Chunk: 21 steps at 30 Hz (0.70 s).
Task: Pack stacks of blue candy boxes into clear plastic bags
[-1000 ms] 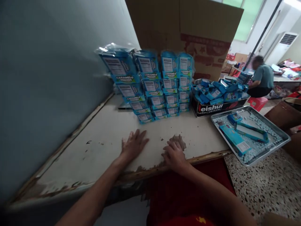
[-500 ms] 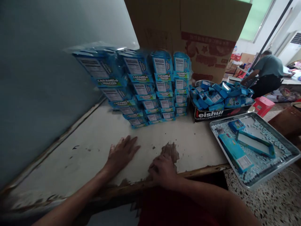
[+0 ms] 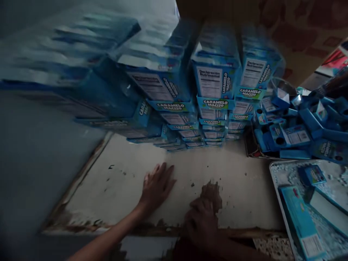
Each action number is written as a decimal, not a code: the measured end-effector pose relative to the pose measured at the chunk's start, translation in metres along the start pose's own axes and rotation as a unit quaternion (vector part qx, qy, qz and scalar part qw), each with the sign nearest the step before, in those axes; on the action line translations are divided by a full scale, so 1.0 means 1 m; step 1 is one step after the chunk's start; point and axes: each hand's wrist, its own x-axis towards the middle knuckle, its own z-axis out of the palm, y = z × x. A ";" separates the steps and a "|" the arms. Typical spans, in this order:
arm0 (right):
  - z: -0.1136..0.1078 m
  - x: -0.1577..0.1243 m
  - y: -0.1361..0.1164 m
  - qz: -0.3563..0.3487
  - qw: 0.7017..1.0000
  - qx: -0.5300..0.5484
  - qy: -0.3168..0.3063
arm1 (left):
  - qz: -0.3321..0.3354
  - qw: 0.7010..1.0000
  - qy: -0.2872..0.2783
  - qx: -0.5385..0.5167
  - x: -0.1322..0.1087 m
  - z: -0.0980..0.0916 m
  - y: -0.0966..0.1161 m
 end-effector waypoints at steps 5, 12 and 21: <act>-0.017 0.003 0.000 0.061 0.996 0.060 -0.029 | -0.058 0.994 -0.064 -0.067 0.004 -0.014 0.022; -0.065 0.081 0.007 0.197 0.974 0.088 0.074 | -0.223 0.934 -0.066 -0.271 0.024 -0.037 0.060; -0.053 0.190 0.030 0.270 0.929 0.167 0.192 | -0.344 0.872 -0.007 -0.350 0.072 -0.028 0.037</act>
